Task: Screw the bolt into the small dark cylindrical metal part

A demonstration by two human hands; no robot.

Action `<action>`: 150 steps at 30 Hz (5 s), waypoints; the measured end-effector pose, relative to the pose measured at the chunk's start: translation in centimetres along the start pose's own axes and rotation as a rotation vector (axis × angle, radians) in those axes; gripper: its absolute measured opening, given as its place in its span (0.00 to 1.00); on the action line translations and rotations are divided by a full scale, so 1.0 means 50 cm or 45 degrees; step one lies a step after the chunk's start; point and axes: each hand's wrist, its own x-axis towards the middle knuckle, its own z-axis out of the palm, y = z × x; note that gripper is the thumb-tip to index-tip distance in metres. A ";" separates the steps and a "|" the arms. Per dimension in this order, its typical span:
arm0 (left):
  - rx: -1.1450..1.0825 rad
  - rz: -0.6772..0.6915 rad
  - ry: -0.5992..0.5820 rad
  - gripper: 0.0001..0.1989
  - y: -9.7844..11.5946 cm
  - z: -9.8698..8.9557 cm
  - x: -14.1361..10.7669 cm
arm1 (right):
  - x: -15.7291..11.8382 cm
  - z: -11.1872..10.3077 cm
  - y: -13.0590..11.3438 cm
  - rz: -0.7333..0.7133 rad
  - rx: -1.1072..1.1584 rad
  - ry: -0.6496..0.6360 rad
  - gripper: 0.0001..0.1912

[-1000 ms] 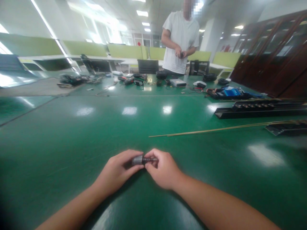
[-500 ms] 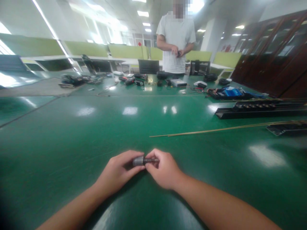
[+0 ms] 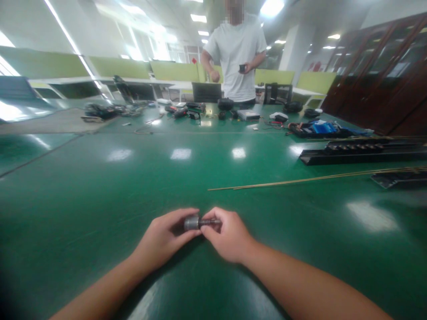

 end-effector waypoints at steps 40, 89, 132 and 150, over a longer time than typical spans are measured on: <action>0.005 0.032 -0.020 0.12 0.012 -0.007 0.003 | -0.002 -0.003 -0.001 0.003 -0.048 -0.011 0.06; 0.085 0.081 0.117 0.11 0.008 -0.020 0.004 | -0.005 -0.001 0.000 0.023 0.089 0.014 0.07; 0.162 0.065 0.225 0.11 -0.005 -0.034 0.011 | -0.001 0.000 -0.003 0.052 0.227 0.065 0.08; -0.265 -0.490 0.321 0.27 -0.029 -0.042 0.039 | 0.005 -0.001 0.000 -0.023 0.275 -0.040 0.09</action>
